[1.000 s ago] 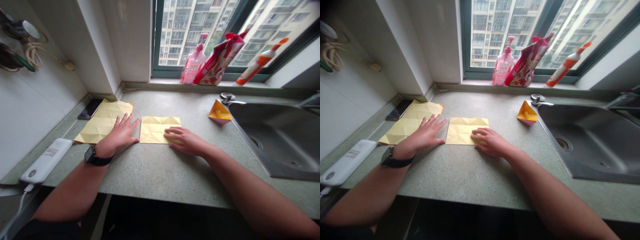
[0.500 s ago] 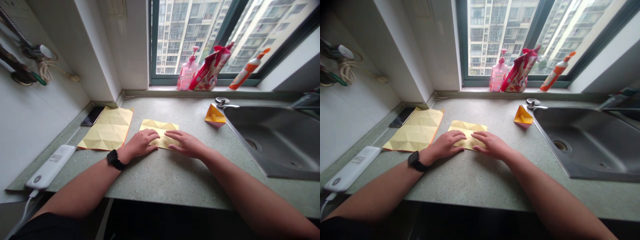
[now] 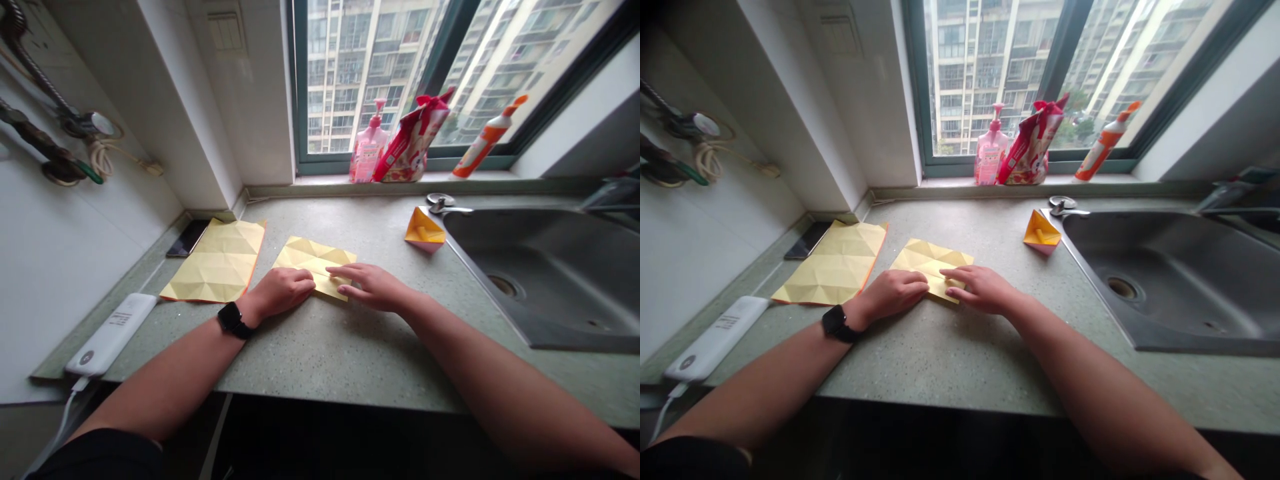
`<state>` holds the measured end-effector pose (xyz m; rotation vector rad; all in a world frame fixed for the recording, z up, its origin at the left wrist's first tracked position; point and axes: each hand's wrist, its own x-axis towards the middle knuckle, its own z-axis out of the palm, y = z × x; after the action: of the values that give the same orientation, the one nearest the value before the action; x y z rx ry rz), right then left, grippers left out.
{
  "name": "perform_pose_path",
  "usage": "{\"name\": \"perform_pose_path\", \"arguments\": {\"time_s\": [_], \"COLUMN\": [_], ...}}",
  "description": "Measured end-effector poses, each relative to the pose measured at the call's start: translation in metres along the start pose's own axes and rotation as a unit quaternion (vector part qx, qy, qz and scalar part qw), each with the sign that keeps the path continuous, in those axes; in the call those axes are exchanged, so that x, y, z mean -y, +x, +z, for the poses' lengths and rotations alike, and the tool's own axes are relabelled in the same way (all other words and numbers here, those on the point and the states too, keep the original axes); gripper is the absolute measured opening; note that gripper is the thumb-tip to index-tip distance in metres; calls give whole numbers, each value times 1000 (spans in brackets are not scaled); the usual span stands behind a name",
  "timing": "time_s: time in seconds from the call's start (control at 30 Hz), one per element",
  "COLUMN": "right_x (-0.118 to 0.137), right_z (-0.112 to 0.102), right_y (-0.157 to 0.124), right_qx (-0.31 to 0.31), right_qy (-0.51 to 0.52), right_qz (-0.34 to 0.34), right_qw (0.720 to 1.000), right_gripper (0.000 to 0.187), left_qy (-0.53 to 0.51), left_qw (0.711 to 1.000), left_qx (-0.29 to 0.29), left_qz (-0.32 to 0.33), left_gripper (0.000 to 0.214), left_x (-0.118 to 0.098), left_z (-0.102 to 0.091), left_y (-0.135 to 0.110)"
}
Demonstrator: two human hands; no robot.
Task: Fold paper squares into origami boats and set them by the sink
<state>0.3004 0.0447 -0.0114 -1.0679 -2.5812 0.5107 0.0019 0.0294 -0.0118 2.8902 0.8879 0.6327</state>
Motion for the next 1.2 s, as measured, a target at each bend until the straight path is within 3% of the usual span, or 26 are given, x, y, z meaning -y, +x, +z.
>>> {"name": "perform_pose_path", "arguments": {"time_s": [0.13,0.23,0.33,0.4,0.47,0.63,0.73,0.87,1.0,1.1,1.2], "right_x": [-7,-15,-18,-15,-7,12,9,-12,-25,-19,-8], "right_z": [-5,-10,-15,-17,-18,-17,-16,-9,-3,0,6], "right_y": [-1,-1,0,1,3,6,6,8,8,5,2], "right_qx": [-36,-99,-163,-193,-208,-255,-277,-265,-317,-294,-177], "right_qy": [-19,-31,33,131,251,453,475,432,265,98,-6], "right_qz": [-45,-55,-23,5,29,63,87,136,171,103,6], "right_qw": [998,993,986,972,945,852,831,851,895,945,984], "right_gripper": [69,82,63,41,38,49,47,51,65,48,31], "left_qy": [-2,-43,-81,-110,-149,-261,-306,-312,-247,-195,-107], "left_qw": [999,991,966,944,921,890,898,905,908,919,948], "left_qx": [-36,-114,-222,-284,-325,-317,-261,-216,-192,-145,-104], "left_qz": [-25,-52,-100,-129,-157,-200,-179,-191,-280,-311,-282], "left_gripper": [25,19,15,15,18,32,48,34,9,10,15], "left_x": [0,1,-1,-3,-4,-5,-7,-8,3,13,15], "left_z": [-2,-7,-17,-23,-28,-28,-26,-20,-10,-3,-1], "left_y": [0,0,-1,-1,-2,-5,-6,-2,3,4,2]}}
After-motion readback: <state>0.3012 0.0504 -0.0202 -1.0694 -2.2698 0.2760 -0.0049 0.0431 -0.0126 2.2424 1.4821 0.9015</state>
